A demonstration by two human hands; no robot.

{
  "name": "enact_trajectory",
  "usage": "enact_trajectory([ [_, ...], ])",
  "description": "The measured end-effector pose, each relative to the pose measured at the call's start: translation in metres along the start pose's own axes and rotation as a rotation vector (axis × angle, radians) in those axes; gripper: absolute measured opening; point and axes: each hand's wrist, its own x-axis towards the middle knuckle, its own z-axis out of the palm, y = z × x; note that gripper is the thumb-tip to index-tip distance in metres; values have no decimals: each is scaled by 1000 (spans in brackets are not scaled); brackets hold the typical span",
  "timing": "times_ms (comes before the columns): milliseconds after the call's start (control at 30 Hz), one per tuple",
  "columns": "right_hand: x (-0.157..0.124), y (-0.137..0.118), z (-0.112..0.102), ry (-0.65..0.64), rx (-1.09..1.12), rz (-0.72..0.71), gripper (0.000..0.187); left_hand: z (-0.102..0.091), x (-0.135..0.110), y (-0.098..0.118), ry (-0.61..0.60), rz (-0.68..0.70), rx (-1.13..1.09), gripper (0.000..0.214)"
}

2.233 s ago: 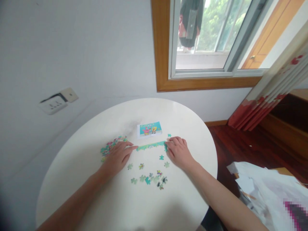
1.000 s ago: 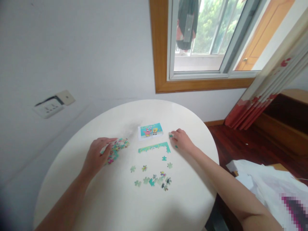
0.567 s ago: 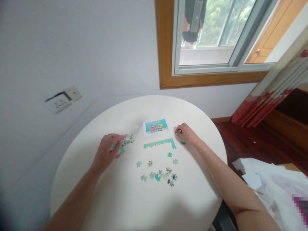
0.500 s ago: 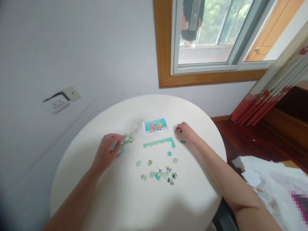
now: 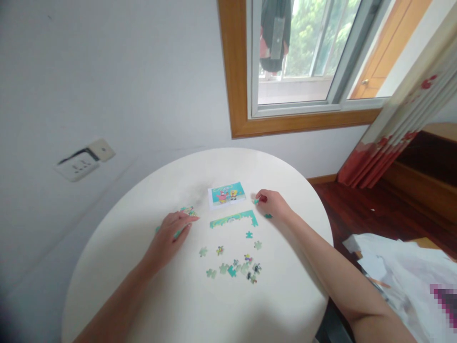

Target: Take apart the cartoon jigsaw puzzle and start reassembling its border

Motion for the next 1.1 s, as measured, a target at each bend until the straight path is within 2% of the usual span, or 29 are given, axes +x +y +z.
enact_trajectory([
  [133,-8,-17,-4,-41,234,-57,18,2,-1,5,-62,19,-23,25],
  [267,-19,-53,-5,-152,414,-152,13,1,-2,7,-104,34,-52,26],
  [433,-24,-94,16,-327,340,-252,8,2,-5,6,-130,32,-45,26],
  [600,-15,-110,52,-407,161,-260,11,6,-6,7,-159,42,-49,28],
  [700,-11,-112,66,-366,72,-259,12,9,-5,12,-188,27,-40,32],
  [833,-10,-107,74,-269,-40,-275,14,12,-4,17,-209,9,-2,38],
  [1100,-13,-108,72,-229,-126,-252,14,15,-4,19,-239,21,8,42],
])
